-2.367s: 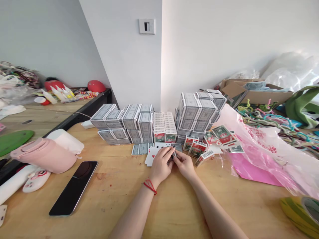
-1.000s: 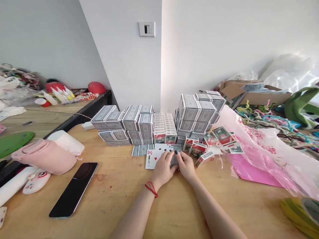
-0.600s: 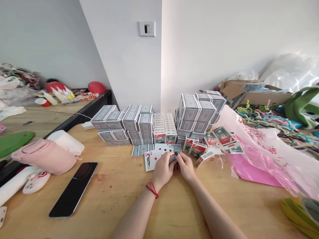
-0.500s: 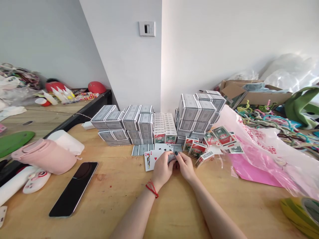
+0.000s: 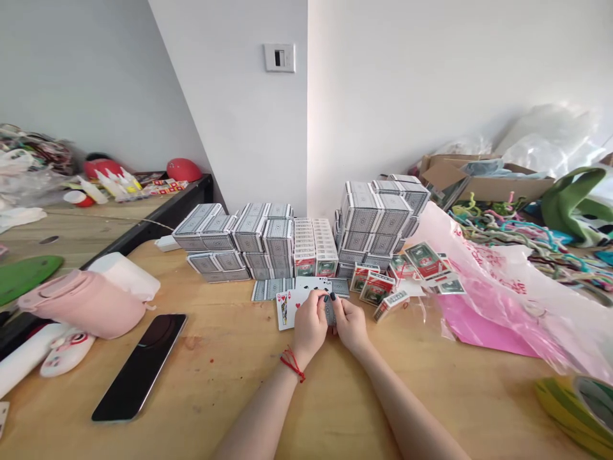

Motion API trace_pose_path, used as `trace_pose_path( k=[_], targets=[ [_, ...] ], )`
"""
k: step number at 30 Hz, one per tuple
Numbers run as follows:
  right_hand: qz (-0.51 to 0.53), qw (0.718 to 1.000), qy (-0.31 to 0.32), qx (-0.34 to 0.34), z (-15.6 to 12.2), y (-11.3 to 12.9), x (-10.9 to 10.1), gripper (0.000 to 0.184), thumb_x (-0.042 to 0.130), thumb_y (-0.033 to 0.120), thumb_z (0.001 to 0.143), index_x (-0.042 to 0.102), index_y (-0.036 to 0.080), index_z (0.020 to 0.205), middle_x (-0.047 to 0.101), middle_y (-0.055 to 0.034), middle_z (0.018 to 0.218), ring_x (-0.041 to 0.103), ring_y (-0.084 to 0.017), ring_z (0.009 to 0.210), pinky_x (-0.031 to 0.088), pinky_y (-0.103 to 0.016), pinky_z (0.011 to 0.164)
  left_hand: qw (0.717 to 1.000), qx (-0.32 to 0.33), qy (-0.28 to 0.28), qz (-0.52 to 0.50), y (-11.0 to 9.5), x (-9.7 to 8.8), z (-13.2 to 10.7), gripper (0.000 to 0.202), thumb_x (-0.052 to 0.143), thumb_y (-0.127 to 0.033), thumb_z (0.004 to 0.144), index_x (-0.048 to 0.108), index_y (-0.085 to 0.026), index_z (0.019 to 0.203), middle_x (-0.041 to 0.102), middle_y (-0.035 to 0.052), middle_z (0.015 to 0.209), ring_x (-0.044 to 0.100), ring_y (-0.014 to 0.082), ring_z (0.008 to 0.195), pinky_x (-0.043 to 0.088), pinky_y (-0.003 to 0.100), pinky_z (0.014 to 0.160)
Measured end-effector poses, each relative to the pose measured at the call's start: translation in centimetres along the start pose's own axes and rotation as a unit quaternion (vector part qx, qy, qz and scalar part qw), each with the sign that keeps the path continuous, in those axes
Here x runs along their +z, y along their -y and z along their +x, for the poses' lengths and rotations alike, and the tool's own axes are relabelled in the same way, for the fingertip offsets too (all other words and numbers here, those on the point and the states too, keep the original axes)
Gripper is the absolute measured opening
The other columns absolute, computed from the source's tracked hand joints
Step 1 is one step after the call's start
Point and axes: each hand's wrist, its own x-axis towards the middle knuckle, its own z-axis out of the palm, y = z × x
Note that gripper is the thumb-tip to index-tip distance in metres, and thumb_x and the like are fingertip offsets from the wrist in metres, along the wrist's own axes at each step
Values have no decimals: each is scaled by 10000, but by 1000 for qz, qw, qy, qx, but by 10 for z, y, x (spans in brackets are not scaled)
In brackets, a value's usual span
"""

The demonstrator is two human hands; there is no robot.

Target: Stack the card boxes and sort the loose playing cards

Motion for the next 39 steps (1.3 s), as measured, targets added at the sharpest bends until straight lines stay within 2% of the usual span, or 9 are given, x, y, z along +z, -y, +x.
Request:
trace_pose_path(
  k=[4, 7, 14, 21, 25, 29, 32, 36, 39],
  targets=[
    [-158, 981, -77, -78, -3, -1, 2, 420, 296, 411, 873, 423, 185, 543, 474, -6, 442, 426, -108, 397, 261, -210, 434, 1000, -21, -16, 16, -3, -2, 1, 213, 346, -277, 878, 513, -205, 988, 643, 26, 797, 603, 136, 672, 429, 234, 603],
    [-185, 973, -98, -101, -4, -2, 3, 394, 280, 380, 878, 443, 182, 579, 468, -2, 448, 417, -107, 395, 252, -210, 437, 998, -53, -21, 18, -3, -2, 1, 239, 354, -317, 876, 507, -188, 1007, 602, -4, 611, 562, 122, 517, 373, 211, 485],
    [-65, 995, -68, -38, 1, 2, 2, 481, 272, 490, 858, 404, 183, 512, 419, 20, 421, 372, -98, 411, 261, -204, 421, 998, -20, -27, 54, 1, -1, 2, 197, 356, -309, 873, 495, -182, 815, 544, -13, 543, 519, 110, 460, 280, 204, 427],
    [90, 996, -17, 17, 4, 10, 1, 459, 320, 530, 825, 494, 165, 609, 516, -13, 561, 453, -137, 534, 369, -222, 484, 993, 25, -49, 102, 0, -1, -1, 165, 370, -271, 867, 478, -186, 776, 513, -19, 515, 489, 104, 440, 260, 207, 432],
    [84, 996, -12, 16, 4, 8, 2, 450, 324, 523, 826, 497, 169, 608, 529, -15, 564, 459, -139, 527, 375, -230, 497, 989, 40, -50, 132, -1, -2, -1, 177, 369, -262, 866, 484, -187, 755, 501, -23, 493, 470, 102, 423, 253, 211, 437],
    [-15, 999, -43, 7, 0, 4, 5, 452, 301, 501, 843, 460, 185, 562, 508, -12, 499, 438, -134, 474, 327, -229, 473, 983, 68, -36, 166, -1, -3, 1, 217, 358, -243, 865, 486, -186, 699, 492, -19, 478, 471, 104, 432, 252, 216, 455],
    [-71, 996, -62, -3, -2, 4, 6, 448, 285, 484, 854, 461, 188, 567, 506, -13, 477, 438, -133, 450, 304, -228, 462, 985, 58, -24, 159, 0, -4, 2, 220, 358, -250, 864, 503, -185, 712, 492, -19, 478, 469, 102, 432, 254, 214, 455],
    [-47, 997, -69, -3, -1, 4, 2, 446, 303, 502, 843, 564, 157, 733, 587, -38, 562, 495, -134, 483, 346, -217, 473, 995, 10, -12, 98, 0, -8, 3, 207, 364, -289, 864, 538, -183, 828, 512, -20, 509, 465, 95, 430, 278, 201, 448],
    [-3, 995, -94, 19, 2, 3, -1, 445, 355, 527, 815, 581, 143, 818, 615, -48, 607, 507, -130, 484, 372, -216, 461, 999, 6, 16, 50, -1, -11, 2, 238, 366, -304, 860, 548, -187, 958, 512, -21, 530, 470, 99, 454, 319, 199, 464]
  ],
)
